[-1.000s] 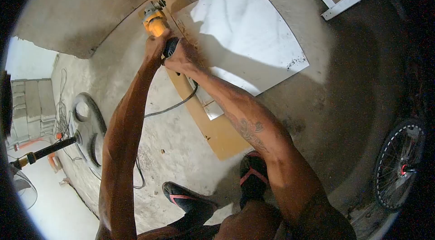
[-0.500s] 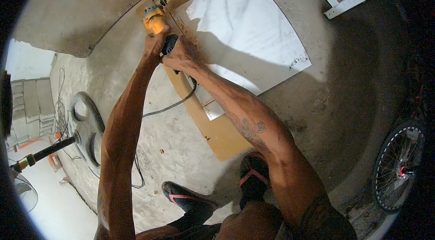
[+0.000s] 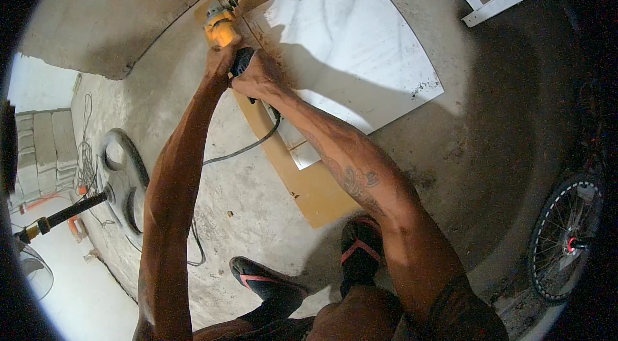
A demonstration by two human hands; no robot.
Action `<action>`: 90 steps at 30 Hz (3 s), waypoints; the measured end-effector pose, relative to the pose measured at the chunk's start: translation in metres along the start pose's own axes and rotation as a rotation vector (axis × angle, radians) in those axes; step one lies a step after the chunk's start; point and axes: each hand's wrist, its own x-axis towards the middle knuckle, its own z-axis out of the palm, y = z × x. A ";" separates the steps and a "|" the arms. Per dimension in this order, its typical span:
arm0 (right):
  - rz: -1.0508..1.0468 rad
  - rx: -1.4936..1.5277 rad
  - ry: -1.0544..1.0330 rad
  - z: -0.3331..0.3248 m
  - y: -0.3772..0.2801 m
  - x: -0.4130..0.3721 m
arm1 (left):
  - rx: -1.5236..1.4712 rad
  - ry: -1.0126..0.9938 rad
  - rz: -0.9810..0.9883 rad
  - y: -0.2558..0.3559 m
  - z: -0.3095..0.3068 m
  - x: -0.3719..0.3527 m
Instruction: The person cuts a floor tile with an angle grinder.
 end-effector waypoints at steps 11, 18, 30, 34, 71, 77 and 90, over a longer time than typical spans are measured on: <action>0.044 -0.049 -0.028 -0.005 -0.007 -0.004 | -0.016 -0.017 0.006 0.005 -0.002 -0.006; 0.102 -0.058 -0.052 -0.019 -0.031 -0.021 | -0.013 -0.019 0.025 -0.004 -0.005 0.003; 0.093 -0.072 -0.022 -0.013 -0.024 -0.031 | -0.013 0.015 0.050 -0.010 0.002 -0.011; 0.051 -0.066 -0.032 -0.007 -0.012 -0.026 | -0.019 -0.048 0.098 -0.012 -0.001 -0.016; 0.035 -0.009 0.008 -0.015 -0.016 -0.068 | -0.098 -0.061 0.051 -0.027 0.009 -0.038; -0.005 -0.071 0.015 -0.009 -0.006 -0.044 | -0.066 -0.083 0.080 -0.025 0.006 -0.020; 0.053 -0.044 -0.026 -0.020 -0.021 -0.063 | -0.086 -0.076 0.067 -0.025 0.007 -0.034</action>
